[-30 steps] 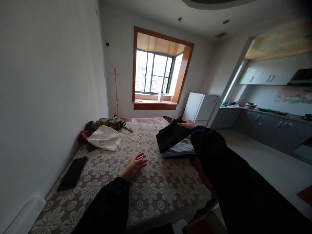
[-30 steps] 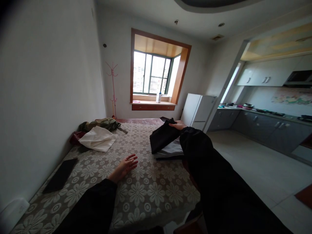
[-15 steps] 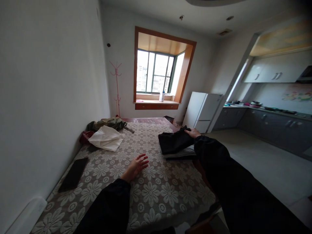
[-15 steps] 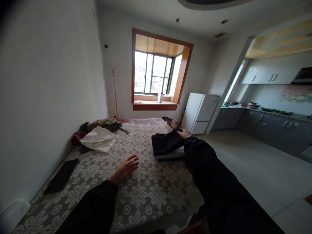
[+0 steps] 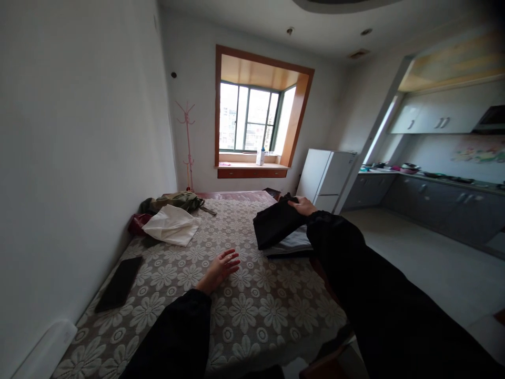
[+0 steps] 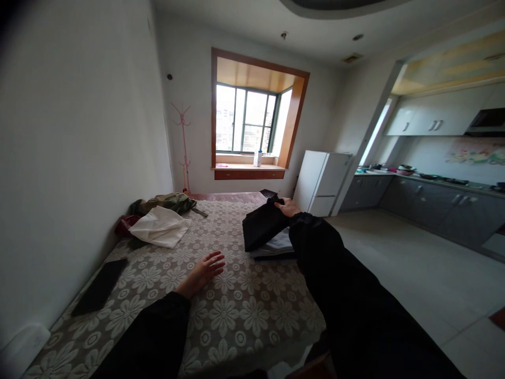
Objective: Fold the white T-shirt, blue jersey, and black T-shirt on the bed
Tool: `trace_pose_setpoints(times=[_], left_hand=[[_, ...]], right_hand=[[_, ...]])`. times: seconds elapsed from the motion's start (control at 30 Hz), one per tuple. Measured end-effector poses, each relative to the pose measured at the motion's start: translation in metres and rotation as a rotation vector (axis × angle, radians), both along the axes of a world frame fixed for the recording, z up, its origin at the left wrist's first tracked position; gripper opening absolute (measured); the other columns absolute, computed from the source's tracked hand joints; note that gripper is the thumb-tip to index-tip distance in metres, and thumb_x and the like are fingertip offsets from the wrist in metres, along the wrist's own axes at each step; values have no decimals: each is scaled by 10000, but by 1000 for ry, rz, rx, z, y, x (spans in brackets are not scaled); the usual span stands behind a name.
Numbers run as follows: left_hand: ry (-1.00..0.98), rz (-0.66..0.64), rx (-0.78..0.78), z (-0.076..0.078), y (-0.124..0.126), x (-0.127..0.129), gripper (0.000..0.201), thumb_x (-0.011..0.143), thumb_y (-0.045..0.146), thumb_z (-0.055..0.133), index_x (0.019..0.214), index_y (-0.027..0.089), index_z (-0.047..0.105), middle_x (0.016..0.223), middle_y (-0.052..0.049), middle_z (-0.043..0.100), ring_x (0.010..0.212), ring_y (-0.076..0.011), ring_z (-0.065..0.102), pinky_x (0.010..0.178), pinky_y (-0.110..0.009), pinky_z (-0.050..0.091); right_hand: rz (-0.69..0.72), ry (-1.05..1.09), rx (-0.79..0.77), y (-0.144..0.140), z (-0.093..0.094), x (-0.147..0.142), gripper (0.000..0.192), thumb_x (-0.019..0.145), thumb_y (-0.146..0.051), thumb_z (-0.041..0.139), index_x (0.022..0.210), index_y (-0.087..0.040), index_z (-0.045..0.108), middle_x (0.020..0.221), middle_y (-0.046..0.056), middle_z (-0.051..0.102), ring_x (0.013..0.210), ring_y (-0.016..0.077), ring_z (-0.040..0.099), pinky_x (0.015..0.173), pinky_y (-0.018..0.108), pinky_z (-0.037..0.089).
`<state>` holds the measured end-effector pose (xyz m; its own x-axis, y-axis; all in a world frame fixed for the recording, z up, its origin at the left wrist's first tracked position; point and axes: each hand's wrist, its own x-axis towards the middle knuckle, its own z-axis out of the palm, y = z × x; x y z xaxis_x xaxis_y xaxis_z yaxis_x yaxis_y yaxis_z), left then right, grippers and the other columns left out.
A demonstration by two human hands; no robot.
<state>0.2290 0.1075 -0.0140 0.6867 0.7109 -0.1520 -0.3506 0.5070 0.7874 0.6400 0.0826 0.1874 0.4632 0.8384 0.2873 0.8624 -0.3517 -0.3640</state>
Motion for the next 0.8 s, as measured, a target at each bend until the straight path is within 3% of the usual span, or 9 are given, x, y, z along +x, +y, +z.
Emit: trace_pose_setpoints(times=[0.2,0.4,0.8], left_hand=[[-9,-1,2,-4,1,2,417,836,295,764,1219,210,624,1347,-155,612,1066,-243,693,930,-377,550],[-21,-3,7,-6,2,2,445,829,313,772,1232,212,615,1344,-158,613,1083,-253,691,955,-397,538],[-19,-4,4,-8,4,2,441,828,329,777,1224,214,619,1331,-153,623,1091,-256,687,971,-409,534]], right_hand=[[-154,13,-137,-27,-47,28,312,981,-427,632,1130,-159,689,1150,88,715,1054,229,676,960,440,529],[-265,2,-229,-40,-87,41,285,997,-371,628,1200,-172,644,1224,88,659,1079,232,651,951,455,547],[-212,1,-328,-38,-86,67,272,993,-386,635,1167,-177,653,1190,67,661,1026,222,660,889,413,574]])
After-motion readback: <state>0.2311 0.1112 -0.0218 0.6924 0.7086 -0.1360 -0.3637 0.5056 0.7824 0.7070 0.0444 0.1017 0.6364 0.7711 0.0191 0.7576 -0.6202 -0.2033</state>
